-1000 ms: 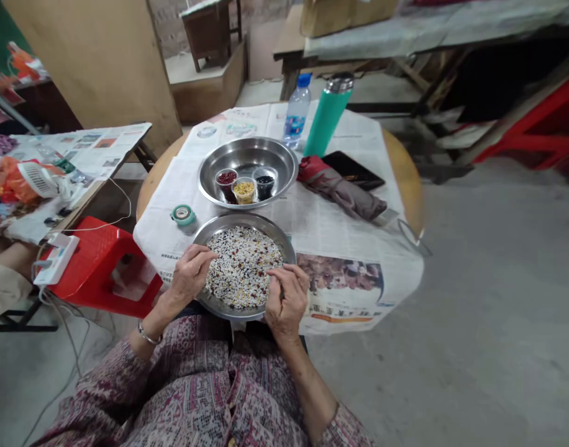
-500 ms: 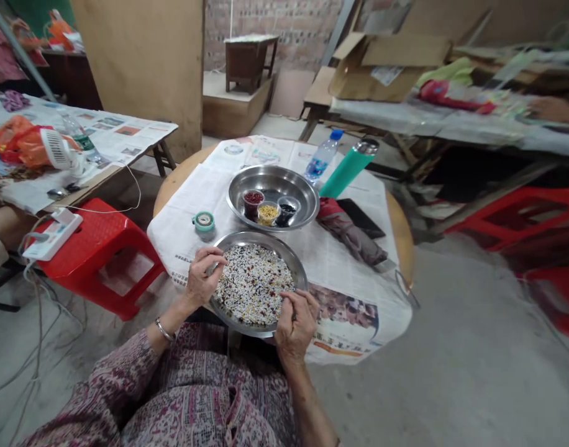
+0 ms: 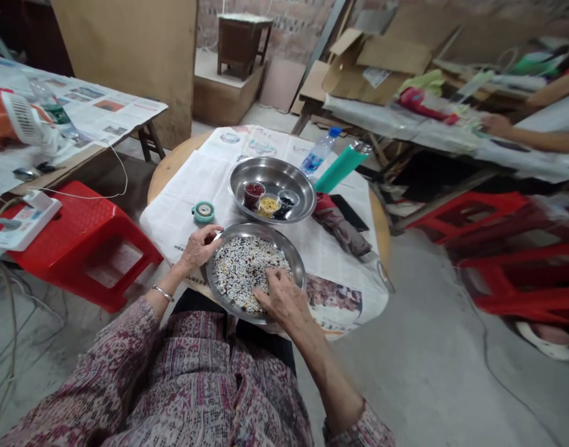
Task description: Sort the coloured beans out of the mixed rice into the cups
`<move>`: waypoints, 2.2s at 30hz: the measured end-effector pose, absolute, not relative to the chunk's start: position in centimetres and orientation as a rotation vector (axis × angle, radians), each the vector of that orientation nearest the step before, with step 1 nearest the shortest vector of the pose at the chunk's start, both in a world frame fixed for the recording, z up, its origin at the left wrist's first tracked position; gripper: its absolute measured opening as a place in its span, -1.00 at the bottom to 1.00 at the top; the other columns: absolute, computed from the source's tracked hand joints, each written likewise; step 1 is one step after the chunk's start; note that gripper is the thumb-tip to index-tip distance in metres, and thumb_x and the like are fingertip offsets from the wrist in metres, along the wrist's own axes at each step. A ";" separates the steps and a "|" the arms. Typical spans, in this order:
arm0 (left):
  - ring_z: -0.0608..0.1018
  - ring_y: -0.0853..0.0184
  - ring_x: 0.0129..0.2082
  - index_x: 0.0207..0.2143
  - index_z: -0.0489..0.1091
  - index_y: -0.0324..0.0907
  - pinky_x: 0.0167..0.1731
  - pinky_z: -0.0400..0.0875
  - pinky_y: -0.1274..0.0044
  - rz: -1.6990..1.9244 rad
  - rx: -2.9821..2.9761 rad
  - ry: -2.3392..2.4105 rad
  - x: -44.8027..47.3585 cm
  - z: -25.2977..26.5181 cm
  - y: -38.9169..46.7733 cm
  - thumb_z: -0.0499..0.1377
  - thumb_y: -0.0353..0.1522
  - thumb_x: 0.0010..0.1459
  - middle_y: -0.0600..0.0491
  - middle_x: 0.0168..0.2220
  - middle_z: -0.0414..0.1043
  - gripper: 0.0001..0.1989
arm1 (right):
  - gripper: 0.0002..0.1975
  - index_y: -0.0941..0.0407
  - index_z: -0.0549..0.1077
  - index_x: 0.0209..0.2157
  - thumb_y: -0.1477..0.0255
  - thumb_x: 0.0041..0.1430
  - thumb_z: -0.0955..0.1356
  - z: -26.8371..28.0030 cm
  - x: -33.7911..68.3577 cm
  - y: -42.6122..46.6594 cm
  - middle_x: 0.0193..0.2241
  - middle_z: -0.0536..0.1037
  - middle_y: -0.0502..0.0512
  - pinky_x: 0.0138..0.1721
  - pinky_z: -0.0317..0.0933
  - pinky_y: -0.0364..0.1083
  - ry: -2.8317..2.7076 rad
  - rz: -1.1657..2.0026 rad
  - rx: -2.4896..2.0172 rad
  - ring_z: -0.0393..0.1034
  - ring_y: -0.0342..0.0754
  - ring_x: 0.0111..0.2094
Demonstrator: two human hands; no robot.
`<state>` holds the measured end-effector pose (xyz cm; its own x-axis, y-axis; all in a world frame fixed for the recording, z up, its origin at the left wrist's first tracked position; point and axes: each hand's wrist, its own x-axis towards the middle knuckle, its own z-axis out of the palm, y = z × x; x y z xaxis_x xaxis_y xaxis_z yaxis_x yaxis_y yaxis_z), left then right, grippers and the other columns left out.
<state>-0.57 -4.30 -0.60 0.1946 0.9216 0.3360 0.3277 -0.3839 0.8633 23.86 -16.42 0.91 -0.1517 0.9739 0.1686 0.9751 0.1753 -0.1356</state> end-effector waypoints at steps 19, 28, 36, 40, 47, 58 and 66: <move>0.34 0.45 -0.50 -0.14 0.50 -0.26 -0.36 0.28 0.61 1.193 1.822 1.183 -0.3 -1.1 -4.2 0.19 -0.53 0.11 0.20 -0.51 0.32 -0.75 | -0.82 0.11 0.56 -0.17 0.43 0.29 0.31 1.2 19.0 -10.7 -0.06 0.57 0.22 0.06 0.28 0.16 -2.425 0.061 -1.342 0.33 0.13 0.02; 0.36 0.45 -0.49 -0.15 0.50 -0.22 -0.39 0.28 0.63 1.197 1.823 1.182 -0.4 -1.3 -4.0 0.20 -0.52 0.10 0.19 -0.50 0.35 -0.76 | -0.75 0.10 0.53 -0.13 0.27 0.31 0.30 0.9 24.4 -14.5 -0.15 0.58 0.21 0.03 0.35 0.12 -2.289 0.090 -1.569 0.43 0.12 -0.06; 0.34 0.46 -0.52 -0.16 0.49 -0.20 -0.41 0.27 0.63 1.210 1.814 1.176 -0.3 -1.3 -4.0 0.19 -0.51 0.11 0.21 -0.53 0.31 -0.77 | -0.75 0.03 0.49 -0.01 0.45 0.35 0.26 1.3 19.4 -14.5 -0.06 0.54 0.17 0.01 0.39 0.04 -2.485 0.322 -1.252 0.42 0.05 0.00; 0.34 0.47 -0.52 -0.15 0.49 -0.20 -0.42 0.27 0.63 1.208 1.803 1.178 -0.4 -1.2 -4.0 0.20 -0.49 0.11 0.21 -0.51 0.32 -0.77 | -0.71 0.08 0.56 -0.10 0.51 0.33 0.22 1.1 20.8 -10.7 -0.19 0.59 0.20 -0.04 0.36 0.06 -2.334 0.206 -1.462 0.43 0.09 -0.10; 0.34 0.47 -0.52 -0.14 0.49 -0.21 -0.42 0.26 0.64 1.210 1.796 1.165 -0.4 -1.2 -4.1 0.19 -0.49 0.12 0.20 -0.52 0.33 -0.77 | -0.69 0.10 0.56 -0.07 0.32 0.33 0.25 0.6 22.7 -9.2 -0.10 0.57 0.24 0.07 0.29 0.16 -2.087 0.130 -1.687 0.38 0.14 -0.03; 0.35 0.47 -0.51 -0.12 0.49 -0.23 -0.42 0.28 0.63 1.198 1.792 1.172 -0.6 -0.7 -4.3 0.20 -0.50 0.10 0.19 -0.50 0.33 -0.74 | -0.78 0.06 0.53 -0.08 0.44 0.36 0.27 4.5 22.2 -17.7 -0.22 0.58 0.11 -0.13 0.40 -0.02 -2.531 0.796 -1.330 0.51 -0.02 -0.19; 0.40 0.44 -0.47 -0.09 0.49 -0.22 -0.35 0.35 0.58 1.175 1.812 1.190 -0.7 -0.3 -4.5 0.21 -0.47 0.14 0.14 -0.43 0.40 -0.74 | -0.72 0.07 0.53 -0.03 0.47 0.35 0.24 2.8 21.9 -13.5 -0.09 0.59 0.17 0.01 0.39 0.05 -2.389 0.475 -1.462 0.46 0.05 -0.04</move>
<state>-0.67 -4.53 -0.29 0.1811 0.9295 0.3214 0.3337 -0.3655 0.8689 21.88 -13.45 2.77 -0.4374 0.8956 0.0806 0.7966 0.4275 -0.4273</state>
